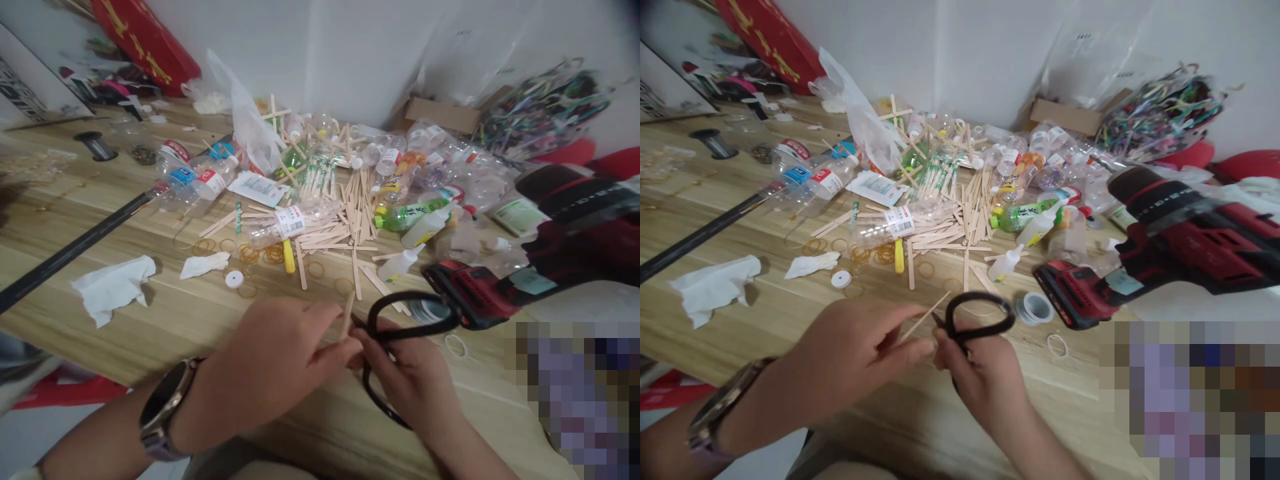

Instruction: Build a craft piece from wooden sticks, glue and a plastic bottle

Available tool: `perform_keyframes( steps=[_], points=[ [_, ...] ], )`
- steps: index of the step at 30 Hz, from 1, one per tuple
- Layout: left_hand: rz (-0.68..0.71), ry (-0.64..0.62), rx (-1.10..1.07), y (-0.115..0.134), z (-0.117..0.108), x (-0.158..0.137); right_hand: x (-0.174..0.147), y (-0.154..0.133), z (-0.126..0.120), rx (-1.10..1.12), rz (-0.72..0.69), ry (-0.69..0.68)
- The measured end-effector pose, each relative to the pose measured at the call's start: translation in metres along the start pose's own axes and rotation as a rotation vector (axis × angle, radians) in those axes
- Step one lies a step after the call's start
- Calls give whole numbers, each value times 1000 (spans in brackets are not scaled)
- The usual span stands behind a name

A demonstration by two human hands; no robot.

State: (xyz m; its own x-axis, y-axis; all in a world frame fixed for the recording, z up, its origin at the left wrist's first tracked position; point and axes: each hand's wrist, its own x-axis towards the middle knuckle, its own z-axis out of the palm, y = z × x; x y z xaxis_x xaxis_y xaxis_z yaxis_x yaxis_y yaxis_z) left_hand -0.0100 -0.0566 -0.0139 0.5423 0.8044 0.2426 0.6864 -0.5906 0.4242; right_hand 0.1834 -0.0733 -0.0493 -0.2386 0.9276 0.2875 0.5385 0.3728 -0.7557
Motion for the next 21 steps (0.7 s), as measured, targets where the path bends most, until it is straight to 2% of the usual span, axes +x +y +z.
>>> perform_keyframes(
  steps=[2, 4, 7, 10, 14, 16, 19, 21],
  points=[
    [33, 108, -4, -2, -9, 2, -1, -4, -3, 443, 286, -96],
    [122, 166, -26, -5, -9, 7, -4, -4, -3, 846, 484, -120],
    [225, 146, -138, -11, 4, 14, -6, 1, 0, 1197, 570, -135],
    [205, 59, -283, -13, 21, 17, -5, 5, 4, 1309, 589, -180],
    [148, 27, -328, -14, 33, 13, -3, 6, 6, 1233, 616, -185],
    [133, 41, -329, -14, 35, 11, -3, 5, 5, 1081, 595, -158],
    [49, 2, -347, -13, 35, 10, -3, 3, 3, 537, 422, -100],
    [-9, -42, -343, -13, 34, 10, -3, 4, 1, 73, 171, -10]
  ],
)
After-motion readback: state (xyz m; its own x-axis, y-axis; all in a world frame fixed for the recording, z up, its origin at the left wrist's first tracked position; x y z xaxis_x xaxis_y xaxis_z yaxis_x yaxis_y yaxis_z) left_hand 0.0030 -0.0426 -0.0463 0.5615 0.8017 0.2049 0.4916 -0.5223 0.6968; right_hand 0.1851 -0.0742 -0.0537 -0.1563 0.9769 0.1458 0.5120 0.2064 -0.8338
